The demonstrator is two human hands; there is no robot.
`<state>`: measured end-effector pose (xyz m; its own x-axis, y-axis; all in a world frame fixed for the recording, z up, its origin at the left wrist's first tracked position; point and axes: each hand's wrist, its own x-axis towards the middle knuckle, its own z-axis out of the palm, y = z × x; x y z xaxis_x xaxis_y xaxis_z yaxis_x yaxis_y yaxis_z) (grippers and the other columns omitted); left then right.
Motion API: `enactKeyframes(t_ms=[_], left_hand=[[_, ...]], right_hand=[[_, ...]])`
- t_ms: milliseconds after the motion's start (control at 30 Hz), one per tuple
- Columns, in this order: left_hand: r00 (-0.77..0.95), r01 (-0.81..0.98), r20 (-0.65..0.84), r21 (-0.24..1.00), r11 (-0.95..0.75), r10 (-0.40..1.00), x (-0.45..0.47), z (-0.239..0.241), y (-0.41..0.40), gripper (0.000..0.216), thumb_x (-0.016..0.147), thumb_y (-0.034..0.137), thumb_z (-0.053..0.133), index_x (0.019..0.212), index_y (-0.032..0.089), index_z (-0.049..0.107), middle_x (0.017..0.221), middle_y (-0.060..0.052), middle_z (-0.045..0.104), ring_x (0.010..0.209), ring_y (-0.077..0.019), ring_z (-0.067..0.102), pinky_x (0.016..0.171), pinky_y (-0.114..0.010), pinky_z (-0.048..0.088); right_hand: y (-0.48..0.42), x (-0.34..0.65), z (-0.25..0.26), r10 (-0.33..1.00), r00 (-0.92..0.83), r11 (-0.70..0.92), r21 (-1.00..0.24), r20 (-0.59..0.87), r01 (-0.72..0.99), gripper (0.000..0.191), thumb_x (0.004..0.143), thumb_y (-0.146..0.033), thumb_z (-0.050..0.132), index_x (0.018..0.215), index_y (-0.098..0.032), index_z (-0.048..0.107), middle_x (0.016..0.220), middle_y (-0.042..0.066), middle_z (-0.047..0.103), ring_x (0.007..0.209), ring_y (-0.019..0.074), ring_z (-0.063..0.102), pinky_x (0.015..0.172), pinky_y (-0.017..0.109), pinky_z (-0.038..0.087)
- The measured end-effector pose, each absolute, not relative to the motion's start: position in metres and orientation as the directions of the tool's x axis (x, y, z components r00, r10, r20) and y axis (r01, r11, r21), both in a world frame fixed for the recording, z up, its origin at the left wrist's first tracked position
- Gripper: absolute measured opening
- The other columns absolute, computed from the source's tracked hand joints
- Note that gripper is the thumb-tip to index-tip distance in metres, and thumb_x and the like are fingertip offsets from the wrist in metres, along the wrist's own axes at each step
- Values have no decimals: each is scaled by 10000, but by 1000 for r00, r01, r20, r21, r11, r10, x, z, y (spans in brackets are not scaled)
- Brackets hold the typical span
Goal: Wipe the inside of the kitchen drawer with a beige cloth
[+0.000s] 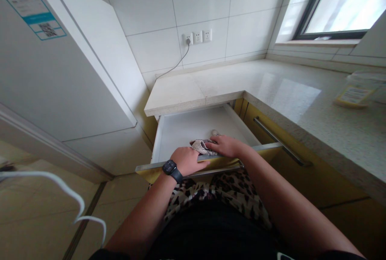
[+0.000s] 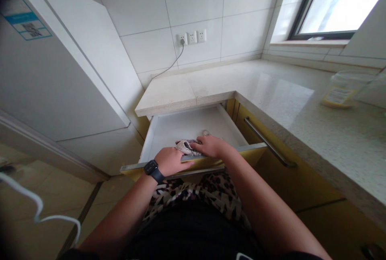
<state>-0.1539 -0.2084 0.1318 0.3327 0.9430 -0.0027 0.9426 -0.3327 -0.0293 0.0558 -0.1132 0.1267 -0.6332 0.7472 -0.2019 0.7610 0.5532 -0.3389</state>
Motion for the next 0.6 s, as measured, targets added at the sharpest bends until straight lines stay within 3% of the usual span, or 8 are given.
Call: enactKeyframes(t_ms=[600], left_hand=[[331, 943, 7, -49, -330, 944, -153, 134, -210, 688, 924, 777, 427, 950, 195, 792, 887, -149, 766, 826, -336, 742, 723, -422, 573]], right_hand=[[-114, 55, 127, 762, -615, 546, -309, -205, 779, 802, 984, -826, 210, 1188, -192, 657, 1131, 102, 656, 948, 169, 607, 740, 246, 345]])
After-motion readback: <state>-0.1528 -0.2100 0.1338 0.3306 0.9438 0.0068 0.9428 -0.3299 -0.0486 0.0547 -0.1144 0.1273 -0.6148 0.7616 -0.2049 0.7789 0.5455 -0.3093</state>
